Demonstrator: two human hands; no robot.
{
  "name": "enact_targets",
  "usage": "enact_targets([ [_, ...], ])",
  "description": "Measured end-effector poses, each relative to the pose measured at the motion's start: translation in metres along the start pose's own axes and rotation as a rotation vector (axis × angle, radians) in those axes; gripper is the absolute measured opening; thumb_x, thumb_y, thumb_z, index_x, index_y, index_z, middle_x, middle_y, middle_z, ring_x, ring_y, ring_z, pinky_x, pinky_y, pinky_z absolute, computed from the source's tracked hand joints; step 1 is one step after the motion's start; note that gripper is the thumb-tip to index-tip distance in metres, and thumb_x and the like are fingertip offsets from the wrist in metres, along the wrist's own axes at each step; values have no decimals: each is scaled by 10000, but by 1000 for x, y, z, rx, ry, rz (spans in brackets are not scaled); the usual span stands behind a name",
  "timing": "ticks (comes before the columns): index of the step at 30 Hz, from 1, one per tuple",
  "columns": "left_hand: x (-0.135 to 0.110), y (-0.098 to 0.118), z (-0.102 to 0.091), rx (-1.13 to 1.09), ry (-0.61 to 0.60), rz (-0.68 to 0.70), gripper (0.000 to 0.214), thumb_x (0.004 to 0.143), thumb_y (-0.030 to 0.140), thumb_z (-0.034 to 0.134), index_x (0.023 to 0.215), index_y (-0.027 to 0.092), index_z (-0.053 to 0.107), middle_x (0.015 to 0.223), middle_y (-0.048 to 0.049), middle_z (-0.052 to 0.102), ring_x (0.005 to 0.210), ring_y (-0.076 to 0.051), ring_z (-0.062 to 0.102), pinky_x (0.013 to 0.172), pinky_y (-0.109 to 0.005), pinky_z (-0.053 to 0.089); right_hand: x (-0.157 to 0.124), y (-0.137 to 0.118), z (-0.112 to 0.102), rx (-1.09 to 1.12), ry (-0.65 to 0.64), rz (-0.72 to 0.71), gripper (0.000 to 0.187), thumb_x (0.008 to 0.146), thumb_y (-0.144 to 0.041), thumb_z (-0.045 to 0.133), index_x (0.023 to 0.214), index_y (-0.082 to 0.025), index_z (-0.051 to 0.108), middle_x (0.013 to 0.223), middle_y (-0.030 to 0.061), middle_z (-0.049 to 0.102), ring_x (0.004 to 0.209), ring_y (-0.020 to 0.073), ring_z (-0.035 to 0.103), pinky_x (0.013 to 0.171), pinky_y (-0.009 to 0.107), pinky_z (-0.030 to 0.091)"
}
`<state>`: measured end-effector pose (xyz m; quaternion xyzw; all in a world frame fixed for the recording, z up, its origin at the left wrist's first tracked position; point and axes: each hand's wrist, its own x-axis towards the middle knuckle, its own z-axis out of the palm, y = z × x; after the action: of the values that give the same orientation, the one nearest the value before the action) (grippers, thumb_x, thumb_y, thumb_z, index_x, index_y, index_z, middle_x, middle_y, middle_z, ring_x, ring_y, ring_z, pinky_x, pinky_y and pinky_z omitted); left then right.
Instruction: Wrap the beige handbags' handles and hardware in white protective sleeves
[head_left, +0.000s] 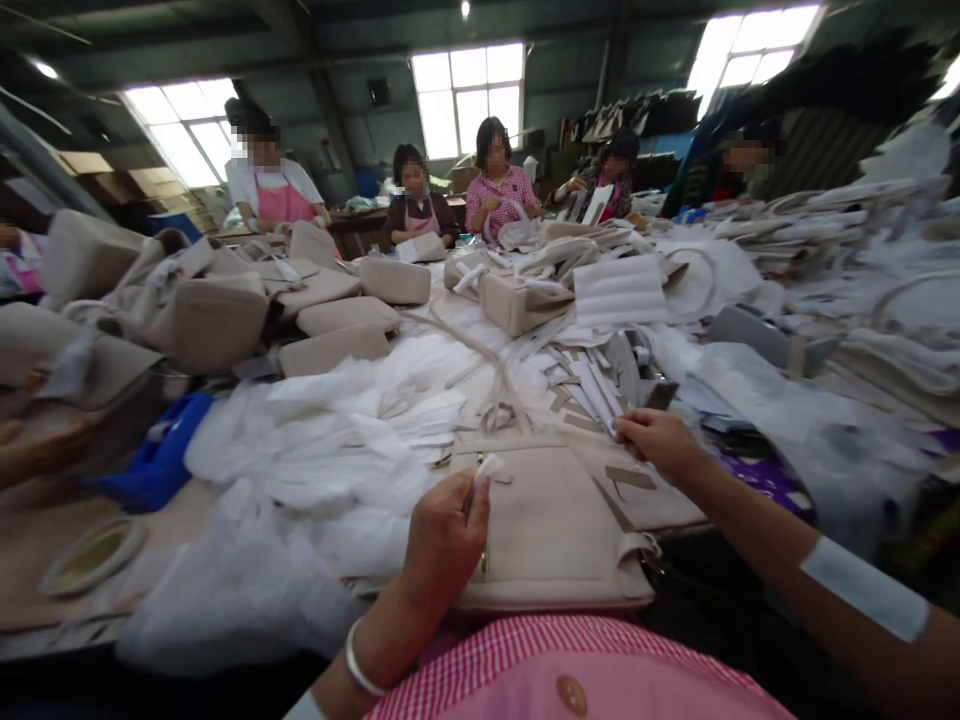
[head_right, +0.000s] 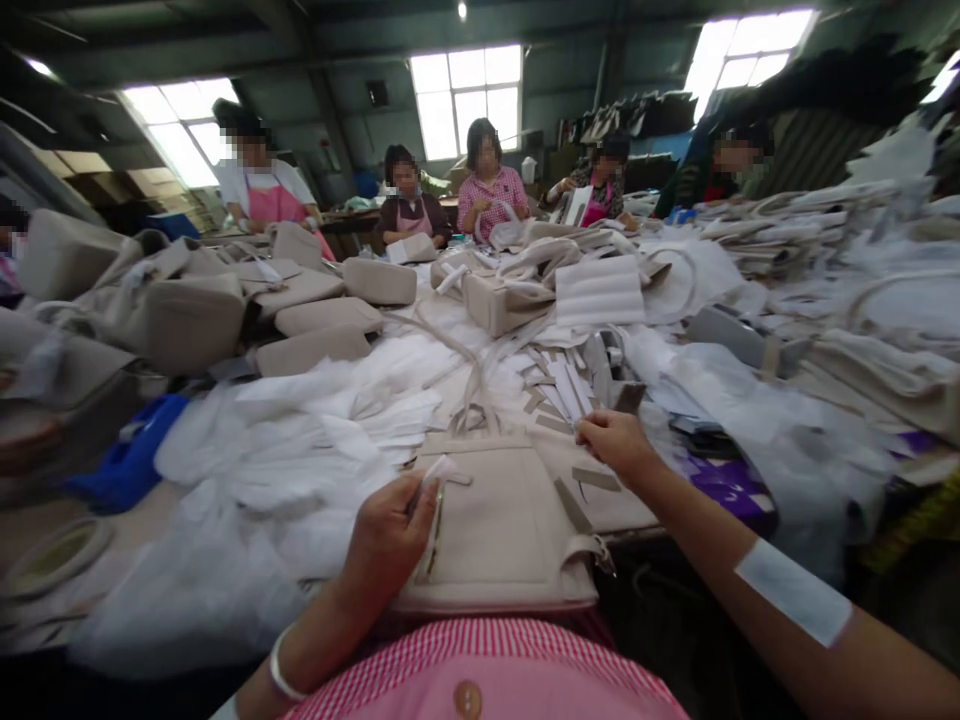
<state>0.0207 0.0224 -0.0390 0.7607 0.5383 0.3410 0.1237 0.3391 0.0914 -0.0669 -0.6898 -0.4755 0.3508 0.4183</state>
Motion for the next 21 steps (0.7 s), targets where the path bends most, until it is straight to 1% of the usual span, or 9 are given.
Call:
enact_targets([
  [1, 0, 1, 1, 46, 5, 33, 264, 988, 291, 451, 909, 178, 675, 769, -44, 693, 719, -170, 649, 683, -261, 473, -16, -16, 12, 48, -76, -4, 236, 779, -365, 652, 663, -160, 638, 559, 18, 628, 390, 84, 444, 382, 225, 323],
  [2, -1, 3, 1, 99, 10, 71, 255, 989, 284, 450, 928, 173, 671, 788, -55, 698, 739, -178, 659, 695, -267, 480, -33, -33, 25, 152, -215, 3, 252, 762, -397, 667, 680, -161, 632, 580, 17, 639, 398, 78, 451, 380, 211, 316],
  [4, -3, 7, 2, 227, 25, 143, 244, 991, 277, 447, 983, 155, 659, 800, -72, 701, 739, -190, 667, 680, -276, 487, -63, -66, 48, 284, -426, -22, 292, 729, -427, 697, 650, -159, 612, 562, 4, 628, 401, 63, 451, 382, 188, 314],
  [7, -7, 12, 2, 425, 47, 204, 249, 995, 267, 442, 1050, 127, 640, 743, -67, 683, 644, -188, 644, 571, -279, 453, -94, -98, 77, 316, -579, 3, 314, 711, -431, 697, 597, -157, 595, 520, -11, 608, 378, 53, 442, 366, 175, 312],
  [9, -9, 14, 3, 514, 63, 236, 241, 994, 252, 446, 1078, 123, 631, 715, -58, 671, 615, -182, 632, 528, -275, 421, -102, -103, 89, 292, -595, 43, 314, 710, -415, 690, 563, -163, 574, 493, -17, 594, 363, 54, 444, 355, 173, 309],
  [11, -12, 15, 3, 567, 76, 265, 218, 988, 242, 464, 1076, 127, 627, 704, -50, 664, 610, -178, 629, 513, -271, 404, -104, -101, 96, 254, -571, 79, 309, 713, -393, 680, 542, -169, 556, 463, -22, 580, 347, 57, 445, 346, 172, 303],
  [16, -15, 15, 7, 570, 148, 257, 207, 981, 261, 499, 1075, 112, 609, 685, -44, 654, 572, -185, 623, 491, -283, 388, -105, -93, 98, 232, -516, 122, 306, 735, -372, 665, 537, -172, 545, 434, -27, 569, 325, 59, 439, 336, 172, 297],
  [19, -16, 15, 8, 540, 205, 225, 362, 982, 292, 505, 1252, 53, 529, 656, -37, 636, 527, -176, 602, 482, -278, 386, -106, -93, 98, 243, -500, 110, 306, 741, -374, 668, 544, -172, 550, 439, -29, 572, 323, 61, 438, 337, 177, 298],
  [21, -17, 12, 8, 556, 178, 267, 452, 974, 243, 509, 1384, 68, 439, 652, -18, 616, 523, -162, 591, 482, -260, 383, -106, -94, 100, 236, -495, 100, 304, 746, -369, 665, 544, -175, 548, 437, -30, 569, 327, 65, 442, 341, 181, 300],
])
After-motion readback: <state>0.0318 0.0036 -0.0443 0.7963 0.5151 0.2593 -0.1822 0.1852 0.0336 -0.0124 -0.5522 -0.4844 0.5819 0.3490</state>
